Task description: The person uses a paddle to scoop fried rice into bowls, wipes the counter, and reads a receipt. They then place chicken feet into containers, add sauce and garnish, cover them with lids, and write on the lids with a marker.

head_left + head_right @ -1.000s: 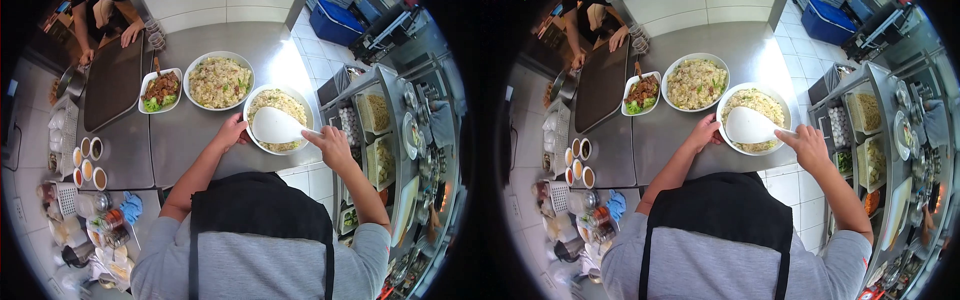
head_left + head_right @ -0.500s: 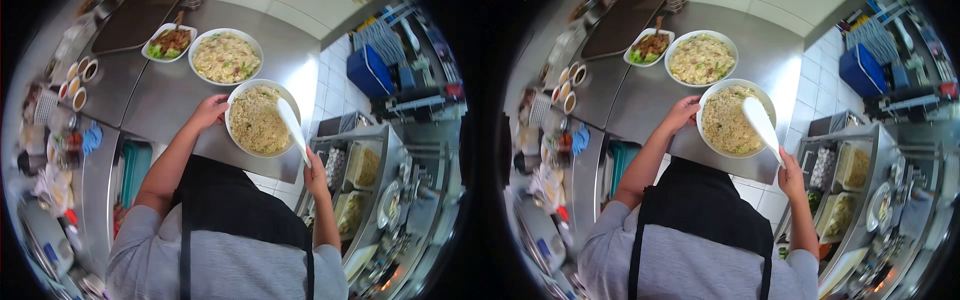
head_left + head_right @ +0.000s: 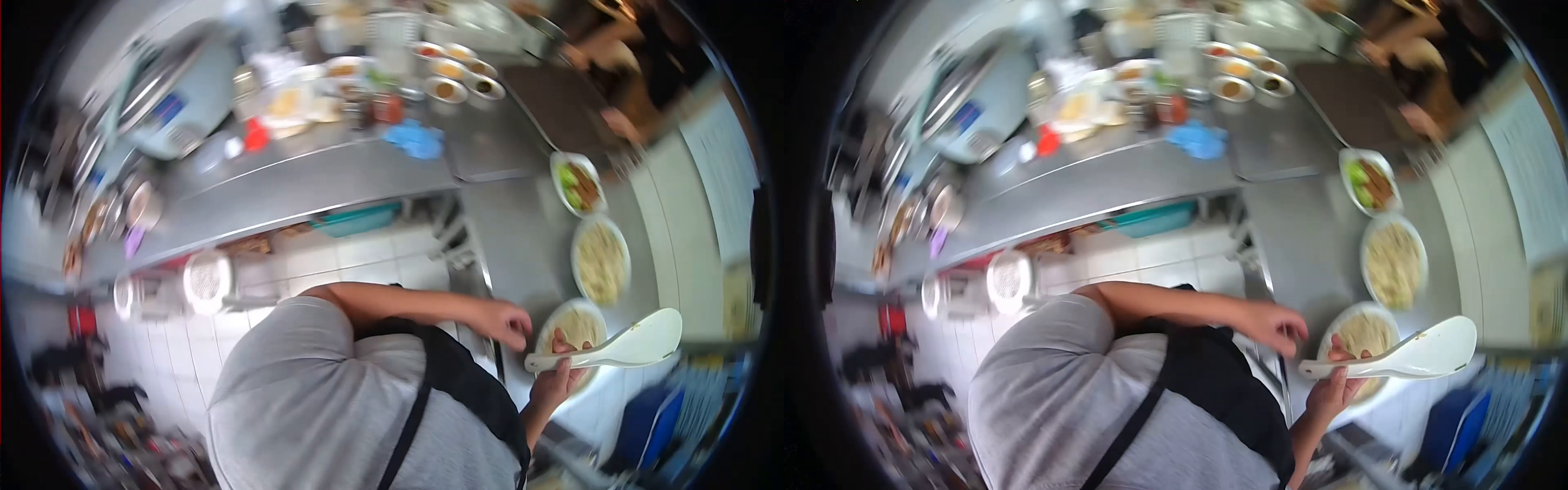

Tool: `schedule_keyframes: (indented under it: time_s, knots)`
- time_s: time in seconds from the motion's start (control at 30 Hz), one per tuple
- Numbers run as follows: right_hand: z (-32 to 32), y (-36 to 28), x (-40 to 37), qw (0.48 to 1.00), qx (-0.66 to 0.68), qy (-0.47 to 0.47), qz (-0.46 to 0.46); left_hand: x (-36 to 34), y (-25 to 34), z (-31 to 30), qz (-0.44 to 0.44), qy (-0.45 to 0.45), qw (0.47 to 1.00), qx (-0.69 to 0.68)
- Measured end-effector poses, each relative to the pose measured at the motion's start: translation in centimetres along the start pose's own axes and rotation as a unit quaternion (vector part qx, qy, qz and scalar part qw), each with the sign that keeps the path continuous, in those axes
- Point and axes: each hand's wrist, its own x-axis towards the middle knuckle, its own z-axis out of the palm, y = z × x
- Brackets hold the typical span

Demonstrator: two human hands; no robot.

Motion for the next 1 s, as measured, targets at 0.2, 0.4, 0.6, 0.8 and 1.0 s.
schedule_keyframes:
  time_s: [0.2,0.4,0.6,0.8,1.0]
  knots:
    - [21.6,4.9,3.2,0.959,0.008,-0.284,0.020,-14.9,0.6,-6.3,0.142,0.283,0.947,-0.054]
    - [34.8,11.9,6.7,0.887,-0.329,-0.254,-0.204,-39.2,-3.2,-15.1,0.074,0.704,0.706,0.022]
    - [34.8,22.7,13.8,0.766,-0.640,-0.011,-0.055,-60.5,-7.1,-18.0,0.081,0.931,0.348,0.076]
    - [34.8,24.1,13.2,0.750,-0.659,0.013,-0.051,-77.0,-11.0,-24.9,-0.082,0.940,0.325,0.056]
    - [30.8,24.8,15.3,0.926,-0.352,0.084,-0.108,-84.2,-12.7,-31.1,-0.237,0.918,0.285,0.142]
